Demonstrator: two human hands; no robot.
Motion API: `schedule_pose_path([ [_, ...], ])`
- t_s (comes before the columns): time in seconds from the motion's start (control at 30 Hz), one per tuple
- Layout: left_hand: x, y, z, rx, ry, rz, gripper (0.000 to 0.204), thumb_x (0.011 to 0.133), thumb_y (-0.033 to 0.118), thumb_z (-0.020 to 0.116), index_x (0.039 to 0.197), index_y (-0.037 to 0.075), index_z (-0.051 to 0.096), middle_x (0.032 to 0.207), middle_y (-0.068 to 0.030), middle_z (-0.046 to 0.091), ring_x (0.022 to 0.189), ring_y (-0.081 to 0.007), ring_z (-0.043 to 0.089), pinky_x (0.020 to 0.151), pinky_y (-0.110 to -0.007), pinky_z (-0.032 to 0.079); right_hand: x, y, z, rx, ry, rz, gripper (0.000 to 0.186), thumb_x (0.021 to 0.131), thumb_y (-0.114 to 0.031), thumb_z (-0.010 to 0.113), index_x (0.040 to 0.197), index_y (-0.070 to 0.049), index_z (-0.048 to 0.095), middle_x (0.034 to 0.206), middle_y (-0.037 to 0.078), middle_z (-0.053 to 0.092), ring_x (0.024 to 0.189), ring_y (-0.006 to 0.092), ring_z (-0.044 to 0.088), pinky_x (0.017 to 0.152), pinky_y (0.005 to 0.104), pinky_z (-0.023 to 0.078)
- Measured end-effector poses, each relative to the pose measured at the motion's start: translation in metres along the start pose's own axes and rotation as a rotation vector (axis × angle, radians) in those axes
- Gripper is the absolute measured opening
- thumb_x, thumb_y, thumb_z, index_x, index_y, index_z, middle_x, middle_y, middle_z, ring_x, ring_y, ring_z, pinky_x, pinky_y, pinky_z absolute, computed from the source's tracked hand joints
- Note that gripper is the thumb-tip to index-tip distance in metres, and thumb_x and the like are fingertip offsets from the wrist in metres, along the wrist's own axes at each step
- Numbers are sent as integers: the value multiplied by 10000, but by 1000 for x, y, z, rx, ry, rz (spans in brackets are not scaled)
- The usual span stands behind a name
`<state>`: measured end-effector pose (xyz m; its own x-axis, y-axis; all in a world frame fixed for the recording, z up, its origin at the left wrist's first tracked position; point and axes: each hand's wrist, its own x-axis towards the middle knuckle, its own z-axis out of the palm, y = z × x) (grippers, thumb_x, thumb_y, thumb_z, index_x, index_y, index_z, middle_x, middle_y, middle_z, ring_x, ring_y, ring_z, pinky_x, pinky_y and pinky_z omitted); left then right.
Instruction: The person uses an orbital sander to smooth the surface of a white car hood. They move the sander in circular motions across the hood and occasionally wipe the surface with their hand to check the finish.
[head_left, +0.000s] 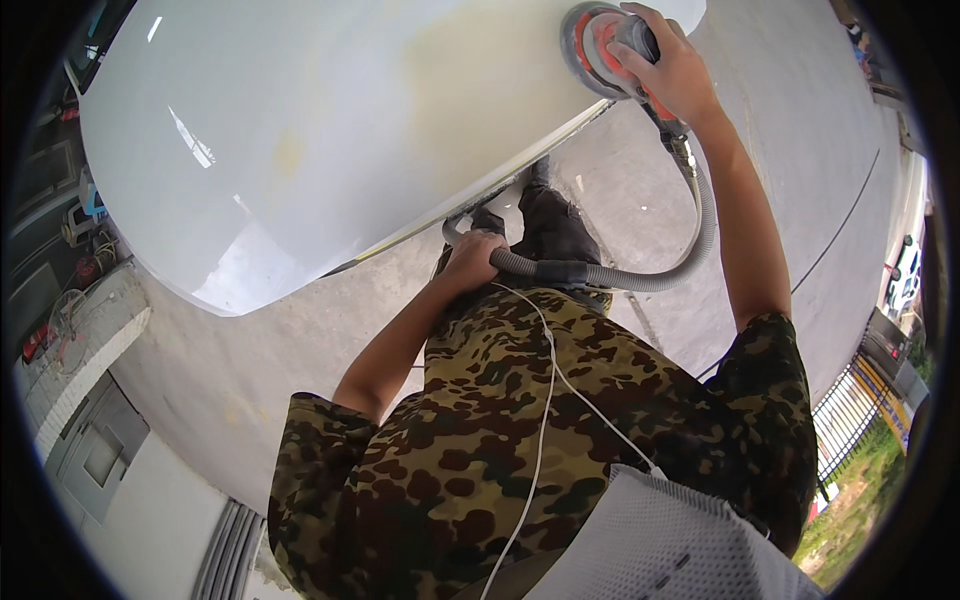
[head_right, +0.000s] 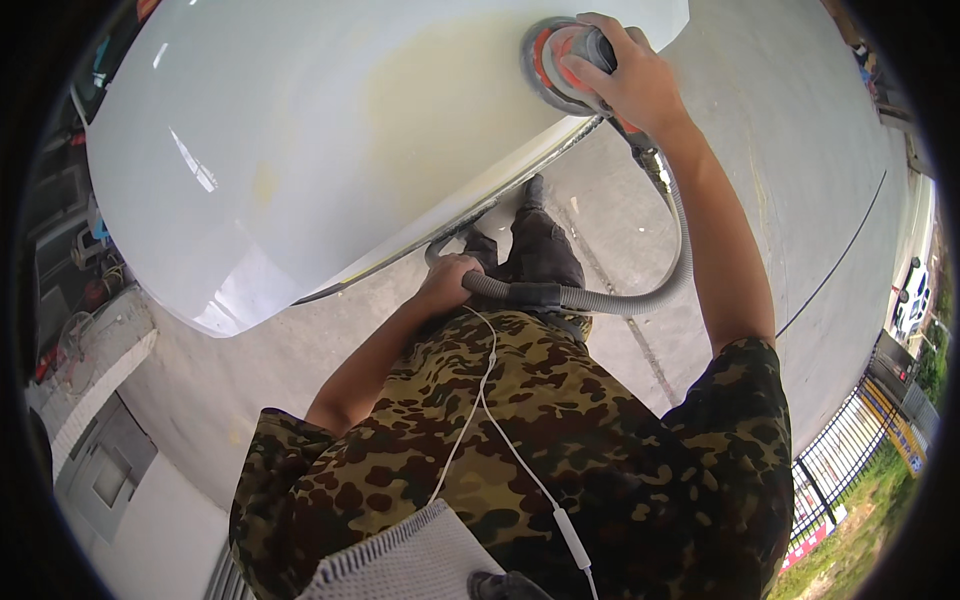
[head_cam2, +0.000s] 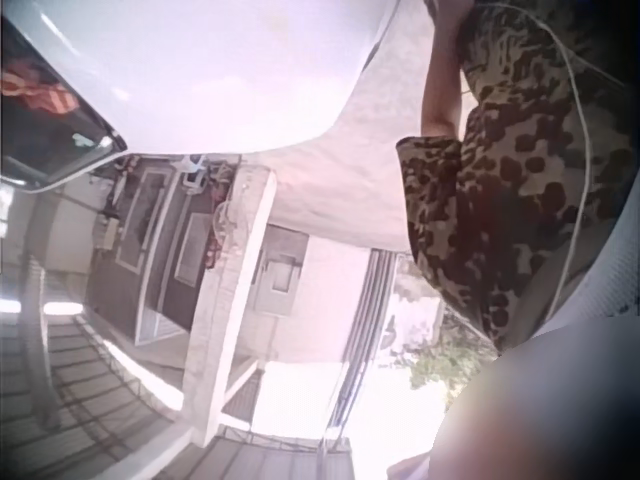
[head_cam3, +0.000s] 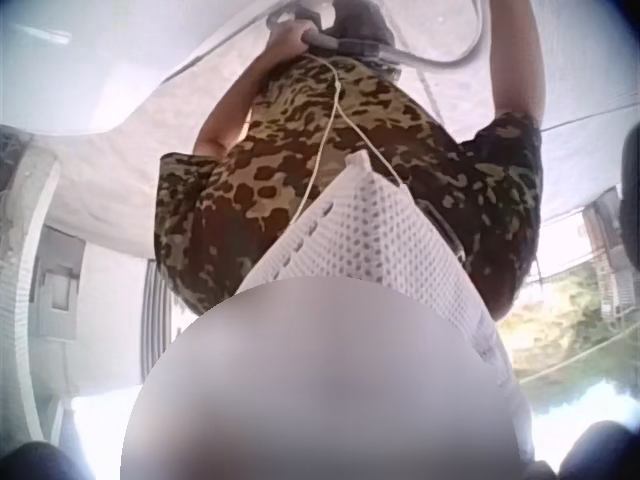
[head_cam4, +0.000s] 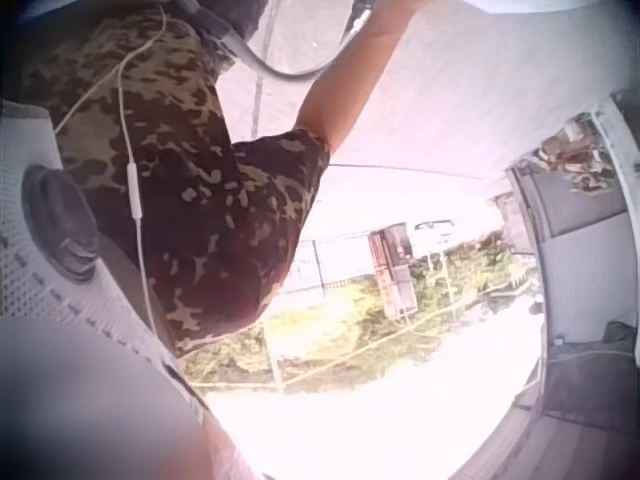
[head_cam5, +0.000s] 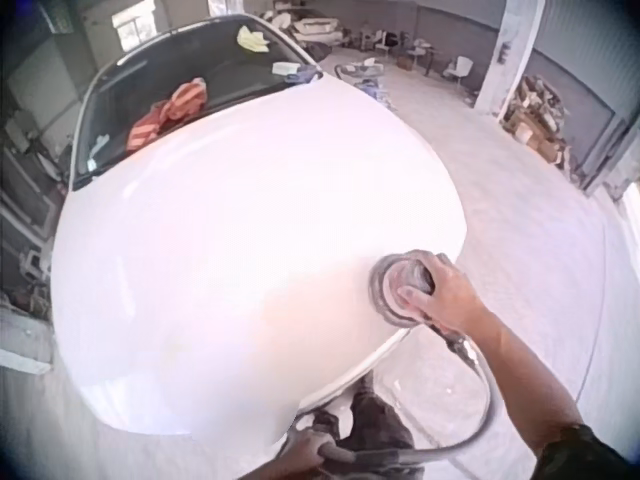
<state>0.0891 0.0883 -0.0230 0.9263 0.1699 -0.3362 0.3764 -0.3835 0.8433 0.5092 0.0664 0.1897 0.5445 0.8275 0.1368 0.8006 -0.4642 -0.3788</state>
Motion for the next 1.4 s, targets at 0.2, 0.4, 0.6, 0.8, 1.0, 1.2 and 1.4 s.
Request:
schedule_pose_path([
  [0.2,-3,3,0,-9,28,32,174,798,163,730,960,100,741,976,-129,762,1032,-388,697,977,-506,499,-40,-112,16,32,-191,-206,617,904,-420,840,1465,-300,612,1218,129,675,937,368,764,822,449,645],
  [0.4,-13,16,2,-30,82,9,181,763,168,742,932,106,759,969,-128,765,1036,-375,689,989,-487,488,-50,-199,34,-11,-306,-438,602,897,-419,844,1444,-307,619,1275,145,647,929,337,778,765,427,659],
  [0.6,-16,22,3,-6,93,16,179,777,172,758,941,103,751,967,-121,760,1046,-372,684,994,-489,486,-42,-221,46,14,-339,-483,639,884,-408,847,1461,-301,596,1272,169,641,909,351,776,765,419,659],
  [0.8,-14,19,2,-19,87,7,187,800,171,768,969,98,736,991,-128,754,1060,-380,688,1002,-507,494,-31,-115,22,79,-150,-251,637,887,-408,838,1469,-296,605,1204,115,668,939,357,767,823,445,646],
  [1.0,-5,14,0,0,50,12,242,729,128,751,971,116,755,996,-127,763,1089,-382,691,1012,-501,497,17,29,-29,113,-43,117,649,956,-352,786,1510,-99,563,1124,225,748,1059,367,749,966,466,588],
  [1.2,-1,14,-5,12,-8,-2,246,748,132,771,992,116,747,1025,-127,758,1101,-388,691,1020,-509,502,14,27,-34,82,-18,181,639,953,-339,780,1510,-107,568,1159,229,744,1101,381,742,973,474,584],
  [1.4,-4,13,-3,-12,42,17,252,711,122,731,962,109,755,988,-126,767,1040,-379,687,997,-498,491,-43,-67,1,100,-110,-159,620,915,-376,847,1474,-235,621,1211,136,685,1007,360,749,876,446,614],
])
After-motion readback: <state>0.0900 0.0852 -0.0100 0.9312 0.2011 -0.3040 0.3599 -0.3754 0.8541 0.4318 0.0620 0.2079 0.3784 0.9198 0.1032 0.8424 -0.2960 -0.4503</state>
